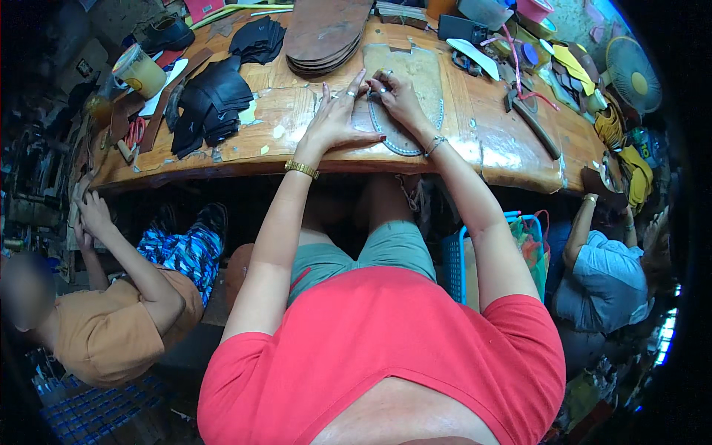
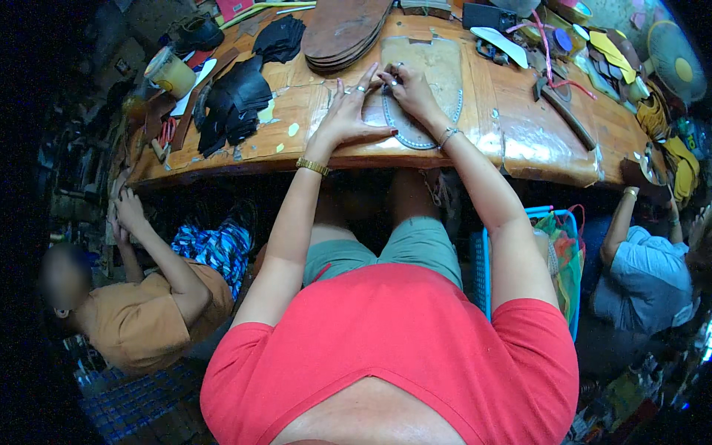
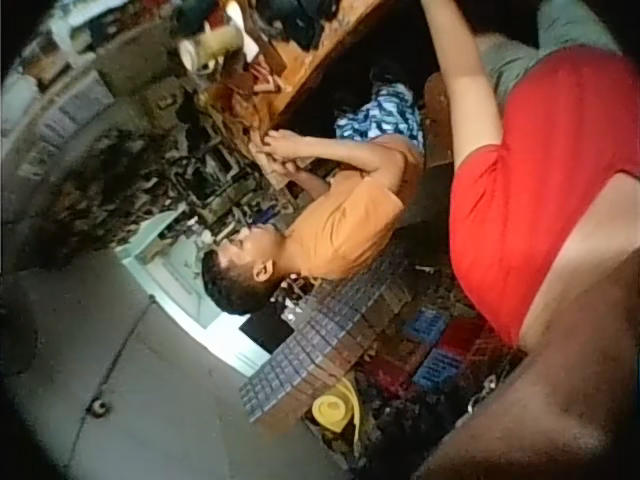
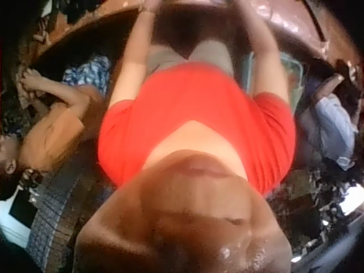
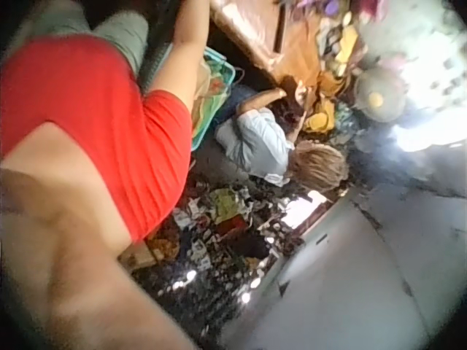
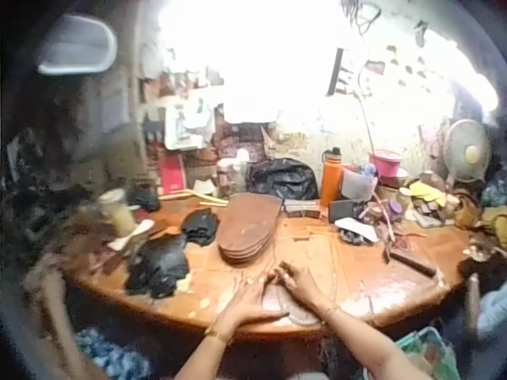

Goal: The person uses a template to mark and cut leather pieces at a cluttered workbench. They repeatedly place a template on leather, trace or mark it, then cut or trim the leather to shape. Finished pieces are stacked on the table.

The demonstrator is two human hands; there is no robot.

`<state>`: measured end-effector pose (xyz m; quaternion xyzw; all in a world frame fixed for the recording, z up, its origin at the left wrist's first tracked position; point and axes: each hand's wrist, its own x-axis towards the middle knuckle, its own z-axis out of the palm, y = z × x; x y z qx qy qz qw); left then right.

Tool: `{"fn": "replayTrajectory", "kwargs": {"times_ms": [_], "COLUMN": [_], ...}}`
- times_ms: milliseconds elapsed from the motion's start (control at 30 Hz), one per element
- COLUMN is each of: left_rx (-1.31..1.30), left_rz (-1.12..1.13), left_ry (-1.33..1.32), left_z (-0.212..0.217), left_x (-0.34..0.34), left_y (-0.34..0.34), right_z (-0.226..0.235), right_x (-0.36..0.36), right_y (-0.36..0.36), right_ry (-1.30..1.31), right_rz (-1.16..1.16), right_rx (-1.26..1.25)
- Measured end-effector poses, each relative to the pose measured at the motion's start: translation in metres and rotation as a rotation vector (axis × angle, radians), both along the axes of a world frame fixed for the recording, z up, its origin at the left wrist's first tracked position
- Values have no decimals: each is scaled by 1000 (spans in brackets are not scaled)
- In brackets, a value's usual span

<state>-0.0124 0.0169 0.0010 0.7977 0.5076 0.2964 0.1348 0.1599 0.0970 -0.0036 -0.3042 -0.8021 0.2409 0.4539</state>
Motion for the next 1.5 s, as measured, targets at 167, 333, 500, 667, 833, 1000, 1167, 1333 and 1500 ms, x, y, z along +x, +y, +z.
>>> {"fn": "replayTrajectory", "kwargs": {"times_ms": [167,333,500,667,833,1000,1167,1333,1500], "left_rx": [29,34,42,44,56,45,50,64,39], "left_rz": [9,12,17,0,21,14,17,17,11], "left_ry": [-1,6,1,-4,5,2,17,28,33], "left_z": [1,-2,-2,2,-3,-2,-5,-5,-4], "left_x": [1,0,2,4,2,2,2,2,2], "left_y": [-1,1,0,0,1,0,3,2,1], "right_z": [0,-3,-8,-11,-7,-28,-26,-17,-2], "right_x": [1,-2,5,55,116,132,122,116,107], "right_y": [1,2,9,31,16,16,13,6,-4], "right_ry": [46,-82,301,624,318,149,234,360,670], "right_rz": [-21,-41,-6,-166,-467,-514,-440,-469,-369], "right_rx": [-167,124,-285,-305,-133,-154,-264,-356,-507]}}
